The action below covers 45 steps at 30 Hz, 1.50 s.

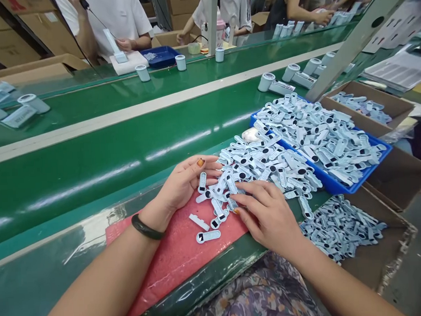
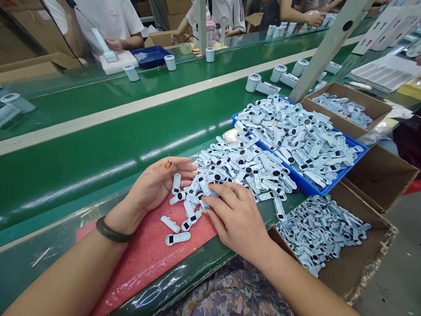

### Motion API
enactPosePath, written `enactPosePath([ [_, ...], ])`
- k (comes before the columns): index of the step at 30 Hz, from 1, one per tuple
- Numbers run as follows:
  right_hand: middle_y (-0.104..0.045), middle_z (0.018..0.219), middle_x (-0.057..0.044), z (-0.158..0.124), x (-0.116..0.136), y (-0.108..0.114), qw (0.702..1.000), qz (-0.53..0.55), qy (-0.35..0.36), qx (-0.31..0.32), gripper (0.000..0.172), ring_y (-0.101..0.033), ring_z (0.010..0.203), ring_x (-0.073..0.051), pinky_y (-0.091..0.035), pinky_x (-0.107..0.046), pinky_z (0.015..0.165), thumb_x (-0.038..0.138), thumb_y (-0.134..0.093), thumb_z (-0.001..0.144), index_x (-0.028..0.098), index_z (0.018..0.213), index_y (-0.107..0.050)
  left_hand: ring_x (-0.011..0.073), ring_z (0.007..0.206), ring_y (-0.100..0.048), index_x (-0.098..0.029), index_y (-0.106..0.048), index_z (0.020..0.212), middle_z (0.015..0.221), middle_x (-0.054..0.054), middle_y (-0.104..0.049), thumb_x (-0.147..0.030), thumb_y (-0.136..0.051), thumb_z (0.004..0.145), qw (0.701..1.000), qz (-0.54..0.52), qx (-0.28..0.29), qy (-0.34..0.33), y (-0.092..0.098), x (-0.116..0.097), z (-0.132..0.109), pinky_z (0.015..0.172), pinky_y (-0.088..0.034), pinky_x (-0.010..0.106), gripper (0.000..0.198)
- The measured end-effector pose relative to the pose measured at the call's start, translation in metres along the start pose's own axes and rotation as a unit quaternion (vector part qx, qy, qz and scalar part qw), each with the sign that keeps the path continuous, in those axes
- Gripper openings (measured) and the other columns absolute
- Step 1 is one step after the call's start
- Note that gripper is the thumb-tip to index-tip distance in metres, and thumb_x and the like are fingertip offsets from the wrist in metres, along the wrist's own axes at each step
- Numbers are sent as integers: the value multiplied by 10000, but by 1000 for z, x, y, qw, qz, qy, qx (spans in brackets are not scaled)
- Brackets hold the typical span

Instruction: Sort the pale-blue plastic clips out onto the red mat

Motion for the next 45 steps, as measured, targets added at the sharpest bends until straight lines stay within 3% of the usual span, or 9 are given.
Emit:
enactPosePath([
  [8,-689,1276,8,-2,18,-6,995,78,59,30,215,-534,1241,-283,-420,-517,1018,183,-605,955,273,1144,-653,210,882,-725,-146,-704,1164,1090,150,-735,-455,-698,893,1000,1,5,-22,-1,-6,-1,769,-598,284,412],
  [13,-708,1210,-16,-13,6,28,989,117,74,-55,315,-598,1179,-269,-473,-497,982,91,-587,892,286,1132,-647,272,1076,-703,-154,-705,1165,1157,155,-727,-485,-701,877,1000,-10,4,-28,1,-6,0,954,-571,372,439],
  [16,-707,1064,-46,-43,-40,70,975,63,-18,-210,291,-652,1014,-263,-509,-472,900,116,-645,836,288,1070,-676,293,1129,-685,-155,-705,1172,1188,161,-718,-478,-676,892,999,-8,-1,-39,2,-7,0,1020,-543,418,428],
  [20,-660,954,-86,-142,-149,98,873,0,-300,-384,184,-665,855,-248,-533,-448,819,346,-663,877,228,1017,-678,305,1134,-684,-147,-701,1171,1193,175,-713,-467,-664,899,998,-3,-14,-56,3,-10,0,1039,-534,445,423],
  [21,-659,926,-89,-172,-180,91,844,9,-384,-375,262,-667,784,-238,-544,-425,746,440,-609,902,222,1039,-660,306,1128,-687,-149,-703,1165,1188,173,-716,-471,-669,894,998,1,-21,-58,3,-10,0,1035,-537,450,422],
  [23,-667,1051,-109,-223,-238,55,817,33,-529,-228,468,-689,885,-246,-565,-420,785,575,-431,941,227,1222,-572,311,1127,-687,-155,-706,1155,1176,169,-720,-479,-670,890,997,9,-36,-64,4,-11,0,1035,-537,466,420],
  [28,-720,977,-182,-308,-300,-24,801,45,-597,8,506,-674,1024,-436,-513,-591,922,579,-657,644,178,949,-702,303,1128,-688,-150,-704,1138,1151,168,-730,-422,-660,910,991,41,-73,-108,6,-16,-3,1057,-517,460,358],
  [35,-675,1158,-183,-336,-292,-94,802,37,-574,163,690,-612,1197,-409,-440,-512,1078,612,-680,639,175,1172,-704,281,1097,-702,-160,-712,1123,1149,155,-733,-410,-659,905,986,70,-99,-112,10,-18,-1,1053,-519,435,336],
  [45,-643,1219,-171,-334,-279,-102,787,47,-582,197,567,-634,1143,-351,-442,-444,1037,502,-661,761,171,1221,-696,298,1075,-697,-148,-691,1161,1164,172,-719,-395,-657,897,989,84,-81,-85,12,-17,1,984,-560,443,362],
])
Point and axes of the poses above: each hand's wrist, its own z-axis towards the middle knuckle, its own y-axis out of the back of the hand, x = y × z, the point moved 8 cm from there along z, towards the middle knuckle
